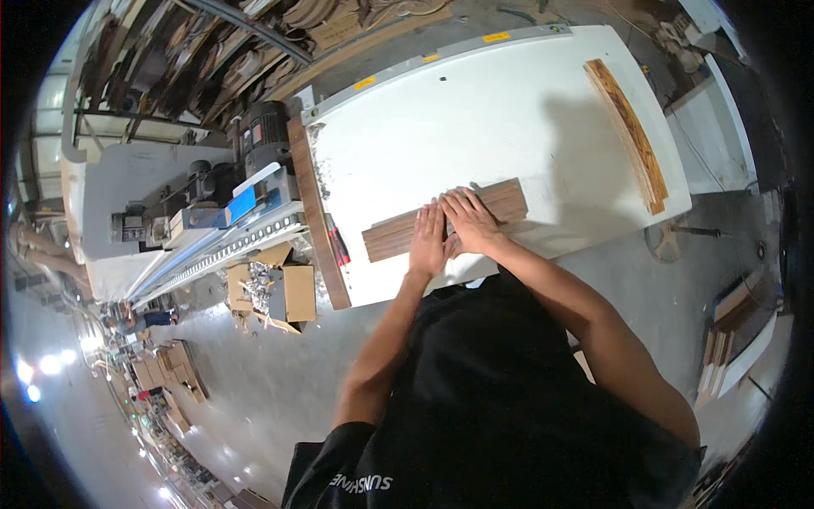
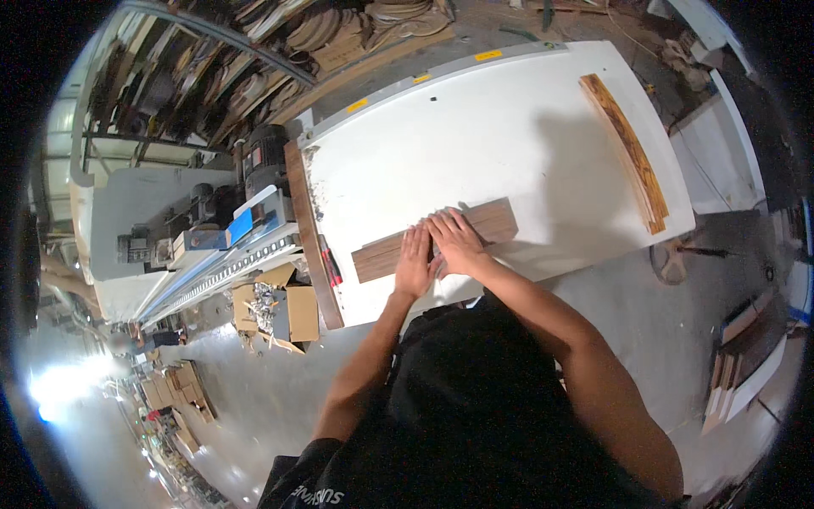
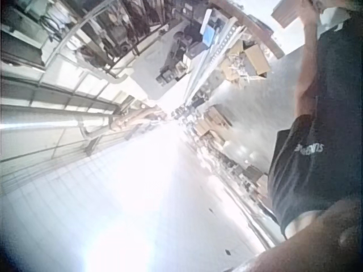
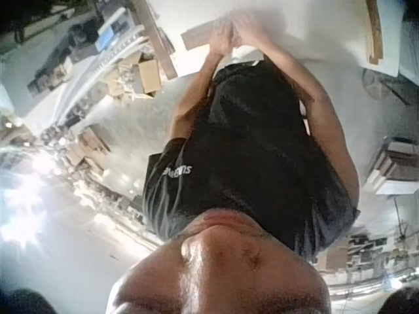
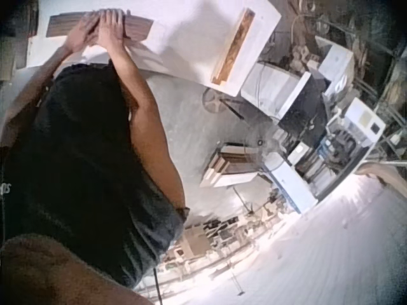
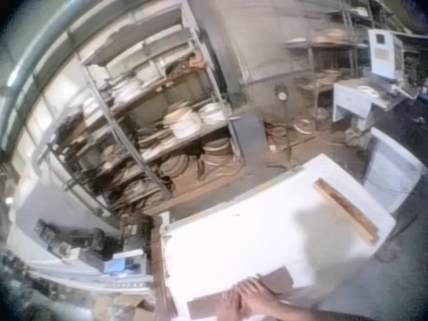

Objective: The recorder is sorting and inspecting stained wood planks on a work table in a factory setting.

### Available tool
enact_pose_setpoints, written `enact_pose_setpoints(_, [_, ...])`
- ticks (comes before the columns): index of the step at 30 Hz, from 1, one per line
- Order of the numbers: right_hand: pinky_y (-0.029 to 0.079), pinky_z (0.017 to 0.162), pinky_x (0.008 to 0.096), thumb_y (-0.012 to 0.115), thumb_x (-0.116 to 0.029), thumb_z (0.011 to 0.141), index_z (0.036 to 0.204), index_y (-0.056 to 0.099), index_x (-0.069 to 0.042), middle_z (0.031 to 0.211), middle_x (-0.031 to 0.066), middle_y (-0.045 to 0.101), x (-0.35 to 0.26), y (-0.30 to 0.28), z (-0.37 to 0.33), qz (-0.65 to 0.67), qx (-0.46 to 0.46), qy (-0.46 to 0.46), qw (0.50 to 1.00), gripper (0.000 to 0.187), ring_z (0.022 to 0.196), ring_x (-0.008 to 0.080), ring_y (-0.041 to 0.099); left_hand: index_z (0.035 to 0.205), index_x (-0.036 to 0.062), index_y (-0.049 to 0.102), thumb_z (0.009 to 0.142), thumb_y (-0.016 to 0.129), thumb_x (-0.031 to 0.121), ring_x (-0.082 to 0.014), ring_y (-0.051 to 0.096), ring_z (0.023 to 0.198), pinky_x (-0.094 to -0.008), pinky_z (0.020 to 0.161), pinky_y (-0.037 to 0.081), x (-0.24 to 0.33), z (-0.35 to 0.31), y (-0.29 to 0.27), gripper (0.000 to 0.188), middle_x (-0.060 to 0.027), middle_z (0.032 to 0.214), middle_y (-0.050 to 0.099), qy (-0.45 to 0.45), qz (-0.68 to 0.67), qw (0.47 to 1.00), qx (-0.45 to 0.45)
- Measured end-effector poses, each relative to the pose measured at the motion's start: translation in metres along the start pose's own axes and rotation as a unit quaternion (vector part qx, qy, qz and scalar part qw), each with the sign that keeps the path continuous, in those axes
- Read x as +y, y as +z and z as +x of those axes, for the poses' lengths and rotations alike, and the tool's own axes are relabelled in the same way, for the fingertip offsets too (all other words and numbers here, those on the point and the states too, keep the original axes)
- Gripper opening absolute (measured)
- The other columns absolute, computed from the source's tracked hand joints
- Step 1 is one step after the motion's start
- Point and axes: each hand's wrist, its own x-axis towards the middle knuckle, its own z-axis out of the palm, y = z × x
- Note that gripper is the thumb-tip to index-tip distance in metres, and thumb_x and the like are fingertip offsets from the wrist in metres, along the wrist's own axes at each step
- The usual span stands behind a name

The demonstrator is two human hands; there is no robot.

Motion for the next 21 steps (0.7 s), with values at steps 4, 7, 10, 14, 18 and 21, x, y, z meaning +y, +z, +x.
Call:
enact_pose_setpoints(4, [0.029,0.123,0.0465,0.086,-0.046,0.079,0.151,0.046,-0.003,0.147,0.012,0.054,-0.011,0.005,0.01,0.079,0.054,0.005,0.995,0.093,0.139,0.0267,0.047,0.167,0.0008,0.021,0.105,0.049,0.053,-0.0381,0.016,0.162,-0.0498,0.133,0.013,-0.02,-0.026,-0.006,0.086,-0.019,0.175,0.02,-0.05,0.072,0.996,-0.019])
enact_pose_setpoints(7, [0.031,0.122,0.0451,0.086,-0.046,0.078,0.151,0.047,-0.004,0.148,0.0122,0.054,-0.006,0.004,0.01,0.05,0.054,0.002,0.997,0.093,0.138,0.0266,0.048,0.168,0.0013,0.018,0.107,0.042,0.059,-0.0367,0.012,0.163,-0.0497,0.133,0.01,-0.045,-0.049,-0.011,0.087,-0.0196,0.175,0.016,-0.094,0.088,0.992,-0.021])
enact_pose_setpoints(10, [0.03,0.123,0.0451,0.087,-0.046,0.079,0.153,0.045,-0.004,0.15,0.0134,0.053,-0.005,0.001,0.012,0.056,0.036,0.001,0.998,0.094,0.139,0.0274,0.047,0.168,0.0004,0.018,0.105,0.044,0.062,-0.0374,0.013,0.162,-0.0513,0.133,0.011,-0.072,-0.068,-0.021,0.091,-0.0199,0.175,0.018,-0.148,0.104,0.983,0.024])
enact_pose_setpoints(14, [0.03,0.122,0.0457,0.088,-0.045,0.078,0.153,0.045,-0.004,0.152,0.0159,0.052,-0.011,-0.008,0.012,0.064,0.027,-0.002,0.998,0.096,0.139,0.0299,0.047,0.168,-0.0005,0.015,0.098,0.054,0.069,-0.0414,0.013,0.162,-0.0582,0.131,0.008,-0.094,-0.091,-0.033,0.106,-0.0225,0.174,0.018,-0.185,0.1,0.977,0.033])
enact_pose_setpoints(18, [0.03,0.122,0.0461,0.09,-0.043,0.076,0.151,0.048,-0.004,0.149,0.0154,0.052,-0.012,-0.003,0.01,0.066,0.029,0.002,0.997,0.094,0.138,0.03,0.047,0.166,0.0009,0.023,0.082,0.073,0.07,-0.0403,0.02,0.16,-0.0576,0.13,0.01,-0.08,-0.086,-0.052,0.12,-0.0212,0.17,0.029,-0.171,0.109,0.979,0.012])
enact_pose_setpoints(21, [0.03,0.121,0.0457,0.09,-0.042,0.075,0.15,0.049,-0.004,0.146,0.0142,0.053,-0.017,-0.005,0.013,0.066,0.034,0.002,0.997,0.094,0.138,0.0303,0.046,0.164,0.004,0.03,0.074,0.087,0.058,-0.0376,0.032,0.154,-0.0558,0.13,0.015,-0.1,-0.083,-0.063,0.119,-0.0184,0.161,0.041,-0.138,0.184,0.973,0.005])
